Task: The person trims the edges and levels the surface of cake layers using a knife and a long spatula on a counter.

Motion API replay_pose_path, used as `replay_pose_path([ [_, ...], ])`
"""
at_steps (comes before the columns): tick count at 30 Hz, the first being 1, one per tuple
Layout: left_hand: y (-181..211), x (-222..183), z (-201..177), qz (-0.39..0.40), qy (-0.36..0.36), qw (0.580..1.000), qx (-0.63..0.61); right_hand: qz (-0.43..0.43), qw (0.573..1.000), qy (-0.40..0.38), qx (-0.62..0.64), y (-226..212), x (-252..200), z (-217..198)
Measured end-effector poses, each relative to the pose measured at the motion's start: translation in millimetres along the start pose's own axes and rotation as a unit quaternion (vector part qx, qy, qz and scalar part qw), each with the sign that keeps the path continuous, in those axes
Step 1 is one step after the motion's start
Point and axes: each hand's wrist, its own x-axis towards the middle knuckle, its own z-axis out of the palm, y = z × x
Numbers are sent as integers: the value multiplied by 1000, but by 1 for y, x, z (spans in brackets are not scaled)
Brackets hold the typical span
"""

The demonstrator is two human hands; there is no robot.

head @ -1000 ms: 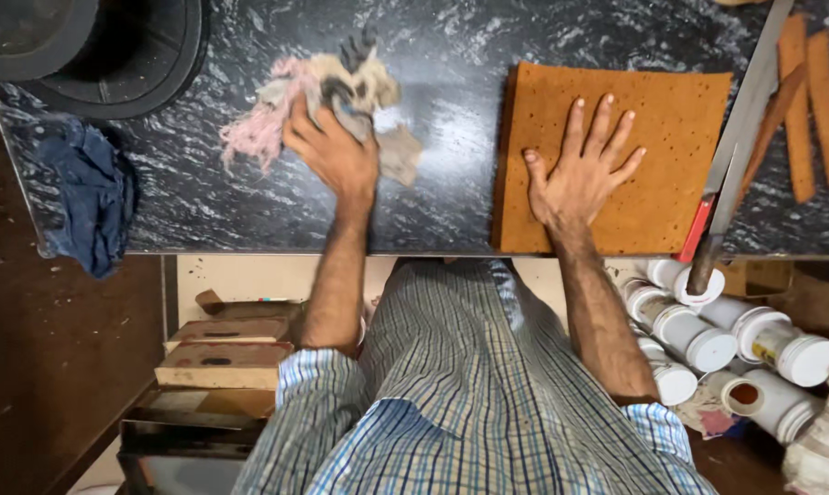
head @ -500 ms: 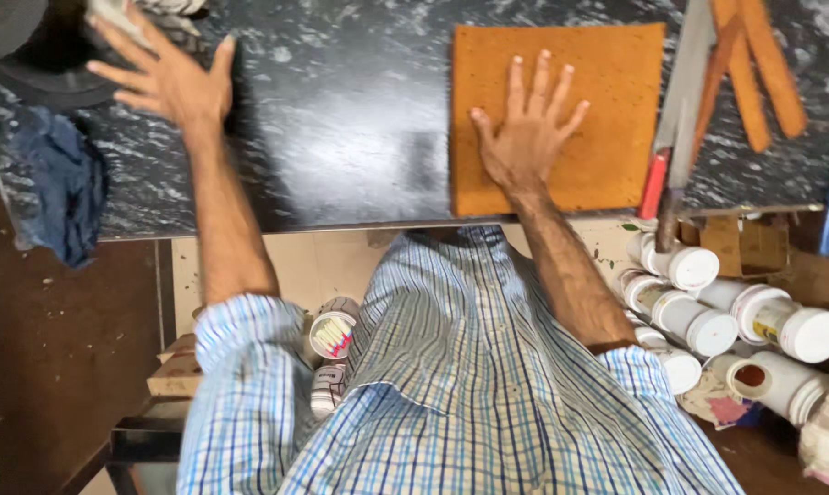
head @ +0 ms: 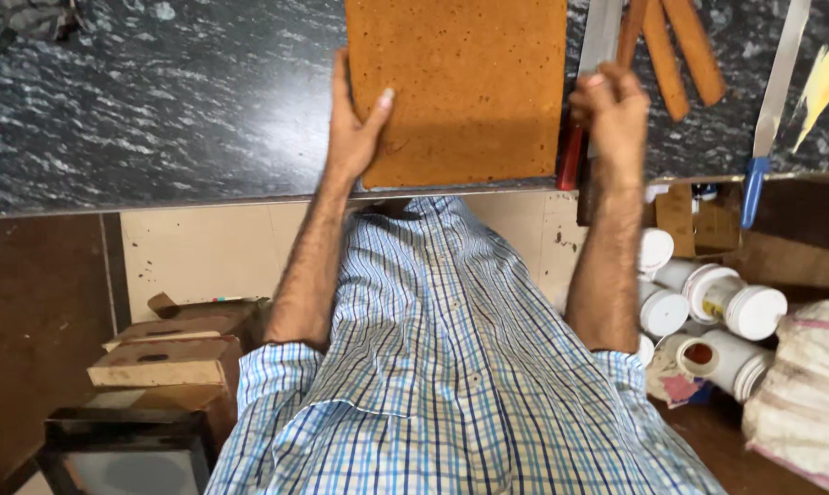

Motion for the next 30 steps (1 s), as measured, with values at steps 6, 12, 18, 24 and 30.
replay_pose_path([
  [6, 20, -4, 4, 7, -5, 999, -33, -240, 930, -27, -276, 22, -16, 39],
  [12, 37, 2, 13, 15, 65, 980, -188, -2, 993, -51, -109, -29, -6, 44],
  [18, 37, 34, 3, -207, 27, 952, -222, 83, 971, -200, 98, -47, -2, 53],
  [24, 38, 44, -31, -171, -17, 965, -197, 60, 976, -197, 73, -77, -39, 75],
  [30, 37, 12, -176, -176, 41, 966, -186, 87, 955, -266, 98, -64, -74, 182],
])
